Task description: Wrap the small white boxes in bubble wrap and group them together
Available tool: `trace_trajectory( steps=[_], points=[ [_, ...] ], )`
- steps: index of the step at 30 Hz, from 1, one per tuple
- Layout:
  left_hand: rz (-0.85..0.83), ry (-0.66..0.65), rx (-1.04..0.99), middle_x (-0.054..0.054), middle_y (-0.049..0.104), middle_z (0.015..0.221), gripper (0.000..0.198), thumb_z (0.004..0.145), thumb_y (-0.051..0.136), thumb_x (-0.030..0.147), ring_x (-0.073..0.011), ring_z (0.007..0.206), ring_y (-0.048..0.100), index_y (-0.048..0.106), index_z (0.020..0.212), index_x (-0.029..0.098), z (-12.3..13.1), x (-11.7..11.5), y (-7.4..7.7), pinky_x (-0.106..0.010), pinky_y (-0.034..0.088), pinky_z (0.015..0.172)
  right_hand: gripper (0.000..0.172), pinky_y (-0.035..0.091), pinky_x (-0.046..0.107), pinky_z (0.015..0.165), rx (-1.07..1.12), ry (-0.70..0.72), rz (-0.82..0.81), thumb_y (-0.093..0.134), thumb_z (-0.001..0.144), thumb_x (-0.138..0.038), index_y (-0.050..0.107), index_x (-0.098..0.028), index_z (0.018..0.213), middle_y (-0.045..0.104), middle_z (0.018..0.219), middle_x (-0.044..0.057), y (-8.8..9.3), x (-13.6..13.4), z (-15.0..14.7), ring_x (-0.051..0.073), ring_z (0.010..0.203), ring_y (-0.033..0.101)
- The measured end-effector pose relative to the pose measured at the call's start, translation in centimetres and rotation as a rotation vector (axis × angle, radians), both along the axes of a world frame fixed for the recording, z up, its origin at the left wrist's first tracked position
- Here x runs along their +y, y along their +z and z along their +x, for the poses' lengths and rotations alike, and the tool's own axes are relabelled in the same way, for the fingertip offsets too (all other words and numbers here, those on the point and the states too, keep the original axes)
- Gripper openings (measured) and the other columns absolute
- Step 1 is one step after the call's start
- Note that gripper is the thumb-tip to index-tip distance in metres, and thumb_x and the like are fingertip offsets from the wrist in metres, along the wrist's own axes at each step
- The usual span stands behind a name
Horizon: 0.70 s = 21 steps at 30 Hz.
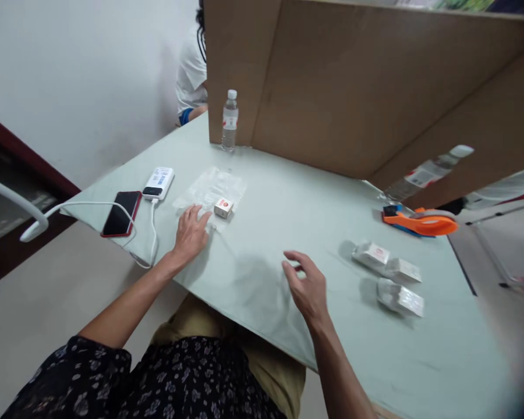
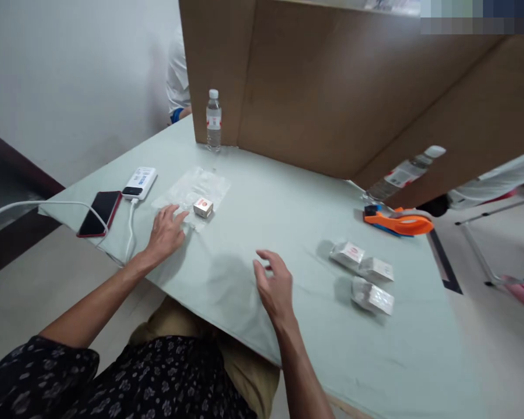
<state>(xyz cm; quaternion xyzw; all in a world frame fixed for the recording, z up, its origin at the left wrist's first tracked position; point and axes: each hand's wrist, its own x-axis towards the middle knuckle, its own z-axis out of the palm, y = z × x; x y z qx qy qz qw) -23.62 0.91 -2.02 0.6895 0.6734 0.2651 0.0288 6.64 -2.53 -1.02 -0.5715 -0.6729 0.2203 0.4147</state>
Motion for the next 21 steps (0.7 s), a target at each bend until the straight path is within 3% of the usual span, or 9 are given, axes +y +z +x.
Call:
trace_trajectory(
  steps=[3, 6, 9, 12, 16, 21],
  points=[
    [0.002, 0.042, 0.032, -0.016, 0.041, 0.152, 0.054, 0.076, 0.05, 0.003, -0.0351, 0.148, 0.024, 0.063, 0.127, 0.019, -1.9, 2.1, -0.4, -0.054, 0.024, 0.116, 0.039, 0.053, 0.043, 0.087, -0.073, 0.175, -0.018, 0.062, 0.08, -0.032, 0.065, -0.02, 0.117, 0.067, 0.123, 0.012, -0.1, 7.1, -7.3, 0.028, 0.109, 0.062],
    [0.026, 0.031, 0.049, -0.018, 0.04, 0.153, 0.036, 0.081, 0.048, 0.005, -0.0358, 0.15, 0.022, 0.071, 0.106, 0.015, -2.5, 4.2, -0.8, -0.056, 0.022, 0.117, 0.061, 0.044, 0.047, 0.103, -0.206, 0.207, -0.061, 0.072, 0.07, -0.028, 0.058, -0.014, 0.127, 0.058, 0.136, 0.018, -0.7, 12.2, -13.6, 0.033, 0.123, 0.054],
    [0.04, -0.02, 0.107, -0.021, 0.051, 0.145, 0.028, 0.088, 0.045, 0.009, -0.0368, 0.146, 0.03, 0.073, 0.087, 0.013, -2.3, 5.0, -1.2, -0.056, 0.026, 0.115, 0.045, 0.047, 0.043, 0.095, -0.307, 0.215, -0.133, 0.069, 0.074, -0.028, 0.062, -0.016, 0.117, 0.068, 0.118, 0.014, -1.1, 14.3, -16.3, 0.029, 0.109, 0.061],
    [0.041, -0.191, 0.141, -0.015, 0.064, 0.13, 0.028, 0.09, 0.046, 0.009, -0.032, 0.138, 0.044, 0.073, 0.087, 0.016, -0.8, 3.9, -1.7, -0.053, 0.032, 0.112, 0.033, 0.05, 0.037, 0.083, -0.294, 0.212, -0.173, 0.066, 0.077, -0.031, 0.063, -0.021, 0.108, 0.072, 0.099, 0.005, -1.0, 13.7, -14.3, 0.023, 0.089, 0.065],
    [0.06, -0.462, 0.21, -0.006, 0.072, 0.112, 0.025, 0.092, 0.049, 0.009, -0.0245, 0.123, 0.057, 0.071, 0.087, 0.019, 3.0, -0.2, -2.4, -0.053, 0.032, 0.113, 0.04, 0.052, 0.035, 0.077, -0.187, 0.208, -0.172, 0.07, 0.072, -0.034, 0.063, -0.021, 0.109, 0.072, 0.098, 0.004, 0.7, 10.5, -7.8, 0.02, 0.081, 0.064],
    [0.098, -0.578, 0.215, -0.006, 0.071, 0.111, 0.02, 0.095, 0.05, 0.014, -0.0246, 0.116, 0.058, 0.068, 0.088, 0.019, 6.9, -6.0, -2.4, -0.058, 0.028, 0.112, 0.036, 0.053, 0.034, 0.075, -0.133, 0.271, -0.183, 0.069, 0.074, -0.033, 0.065, -0.022, 0.108, 0.072, 0.099, 0.004, 3.2, 5.3, -2.6, 0.019, 0.08, 0.065]
  ],
)
